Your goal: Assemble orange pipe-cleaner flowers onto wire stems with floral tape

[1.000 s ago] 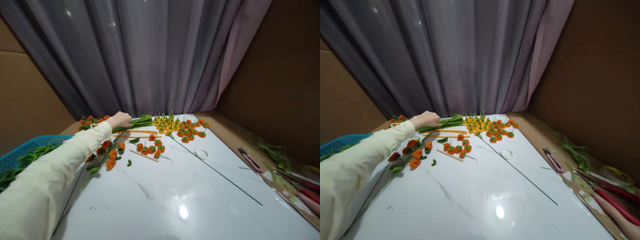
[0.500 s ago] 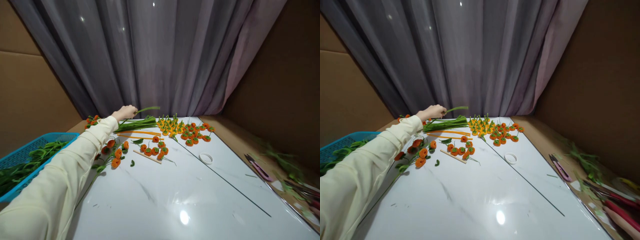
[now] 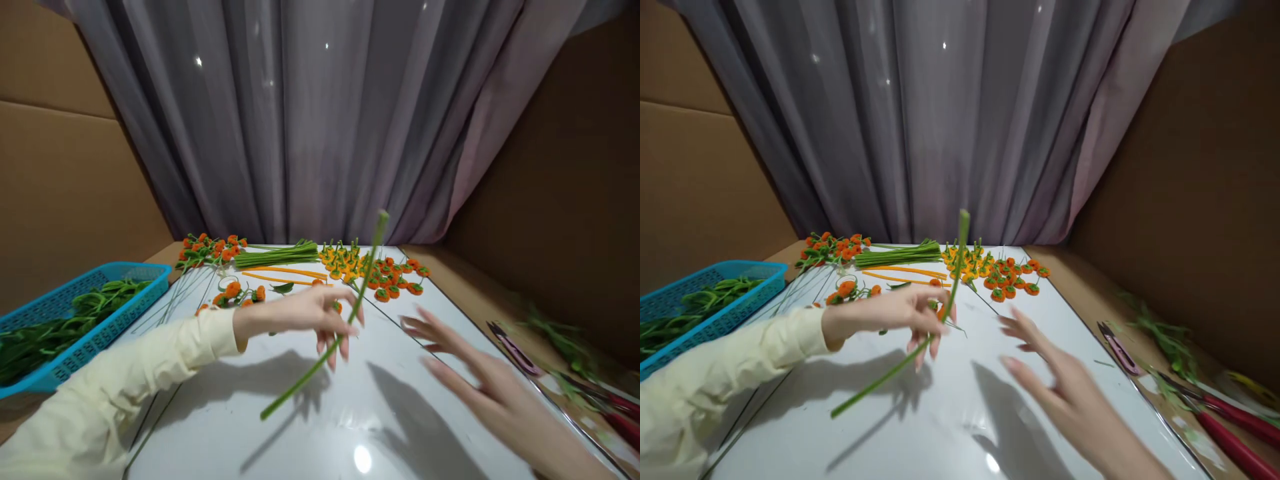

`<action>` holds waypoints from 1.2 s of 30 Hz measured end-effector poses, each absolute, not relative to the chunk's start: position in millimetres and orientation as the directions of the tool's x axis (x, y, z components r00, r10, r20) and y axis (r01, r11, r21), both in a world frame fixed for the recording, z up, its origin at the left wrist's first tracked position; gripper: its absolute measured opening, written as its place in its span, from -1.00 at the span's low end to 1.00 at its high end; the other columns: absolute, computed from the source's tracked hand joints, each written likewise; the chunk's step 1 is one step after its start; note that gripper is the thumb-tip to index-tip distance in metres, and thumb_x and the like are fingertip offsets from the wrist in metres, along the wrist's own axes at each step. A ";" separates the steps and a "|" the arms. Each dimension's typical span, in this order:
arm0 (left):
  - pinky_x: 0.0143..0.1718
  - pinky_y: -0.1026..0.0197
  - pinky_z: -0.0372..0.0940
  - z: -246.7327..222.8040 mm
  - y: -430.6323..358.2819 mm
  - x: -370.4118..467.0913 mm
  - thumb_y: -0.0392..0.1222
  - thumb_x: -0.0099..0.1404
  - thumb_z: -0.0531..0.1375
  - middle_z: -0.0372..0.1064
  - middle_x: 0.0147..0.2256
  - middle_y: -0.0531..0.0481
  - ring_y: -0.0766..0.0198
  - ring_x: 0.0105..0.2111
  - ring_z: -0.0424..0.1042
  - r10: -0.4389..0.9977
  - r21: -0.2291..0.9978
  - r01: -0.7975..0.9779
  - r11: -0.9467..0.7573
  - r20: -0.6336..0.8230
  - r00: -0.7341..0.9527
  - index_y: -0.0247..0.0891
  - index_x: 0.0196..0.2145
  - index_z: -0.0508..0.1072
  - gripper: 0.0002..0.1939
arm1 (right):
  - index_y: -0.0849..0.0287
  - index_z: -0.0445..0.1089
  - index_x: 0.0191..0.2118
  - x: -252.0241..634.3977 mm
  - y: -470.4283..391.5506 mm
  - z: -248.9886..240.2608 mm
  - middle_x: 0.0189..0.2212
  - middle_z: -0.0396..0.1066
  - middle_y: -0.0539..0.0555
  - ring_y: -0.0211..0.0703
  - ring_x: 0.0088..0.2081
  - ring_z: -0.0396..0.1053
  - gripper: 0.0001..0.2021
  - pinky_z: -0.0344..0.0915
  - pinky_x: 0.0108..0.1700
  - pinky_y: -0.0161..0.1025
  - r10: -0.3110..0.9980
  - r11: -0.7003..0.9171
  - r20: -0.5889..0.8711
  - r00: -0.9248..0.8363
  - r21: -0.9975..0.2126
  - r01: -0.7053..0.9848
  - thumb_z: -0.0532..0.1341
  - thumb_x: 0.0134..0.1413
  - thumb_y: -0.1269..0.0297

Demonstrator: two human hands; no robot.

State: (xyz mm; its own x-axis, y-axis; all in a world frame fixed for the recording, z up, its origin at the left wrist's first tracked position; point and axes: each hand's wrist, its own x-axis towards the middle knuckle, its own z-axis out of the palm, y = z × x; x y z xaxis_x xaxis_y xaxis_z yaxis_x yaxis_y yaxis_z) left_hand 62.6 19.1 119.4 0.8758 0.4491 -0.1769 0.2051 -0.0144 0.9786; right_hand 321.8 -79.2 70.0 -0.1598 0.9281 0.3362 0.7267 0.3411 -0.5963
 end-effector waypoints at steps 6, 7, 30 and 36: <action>-0.50 0.28 0.27 63.9 8.4 59.2 -0.07 0.14 0.28 0.44 -0.52 0.04 0.33 -0.61 0.41 0.364 0.946 0.227 0.230 -0.300 0.882 -0.28 -0.29 0.38 -0.74 | 0.13 0.21 0.14 237.1 -38.8 56.8 -0.16 0.46 0.14 -0.13 -0.23 0.46 -0.63 0.39 -0.19 -0.28 0.801 0.577 0.356 -0.482 -0.672 0.464 -0.04 0.29 0.21; -0.44 0.26 0.30 59.1 10.0 52.9 -0.08 0.13 0.29 0.46 -0.47 0.01 0.32 -0.55 0.44 0.374 0.937 0.193 0.291 -0.297 0.879 -0.29 -0.28 0.39 -0.73 | 0.13 0.23 0.11 233.8 -35.1 52.8 -0.19 0.47 0.14 -0.13 -0.25 0.46 -0.66 0.39 -0.23 -0.29 0.792 0.599 0.397 -0.465 -0.657 0.459 -0.04 0.29 0.26; -0.75 0.48 -0.25 16.4 23.5 22.3 -0.24 0.25 0.19 -0.02 -0.62 0.18 0.56 -0.73 -0.16 0.276 0.641 0.012 0.767 -0.346 0.897 -0.36 -0.28 0.33 -0.87 | 0.25 0.22 0.10 238.4 -9.1 9.4 -0.14 0.39 0.27 0.00 -0.16 0.38 -0.64 0.38 -0.21 -0.08 0.593 0.780 0.451 -0.667 -0.116 0.615 -0.10 0.25 0.49; -0.71 0.47 -0.27 9.1 25.9 18.6 -0.28 0.27 0.15 -0.06 -0.59 0.17 0.55 -0.70 -0.22 0.348 0.720 -0.012 0.694 -0.321 0.881 -0.37 -0.26 0.35 -0.90 | 0.22 0.33 -0.39 248.7 2.3 18.9 -0.19 0.41 0.18 -0.09 -0.19 0.40 -0.70 0.35 -0.16 -0.19 0.876 0.257 0.122 -0.466 -0.937 0.238 0.26 0.00 0.05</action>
State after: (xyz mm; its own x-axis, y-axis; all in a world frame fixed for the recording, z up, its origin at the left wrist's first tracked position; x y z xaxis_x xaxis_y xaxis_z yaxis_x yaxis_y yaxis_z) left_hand 18.6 25.9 9.1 0.8807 0.3479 -0.3214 -0.0117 0.6944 0.7195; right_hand 248.7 2.3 18.9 -0.4660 0.8763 0.1221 0.2376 0.2569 -0.9368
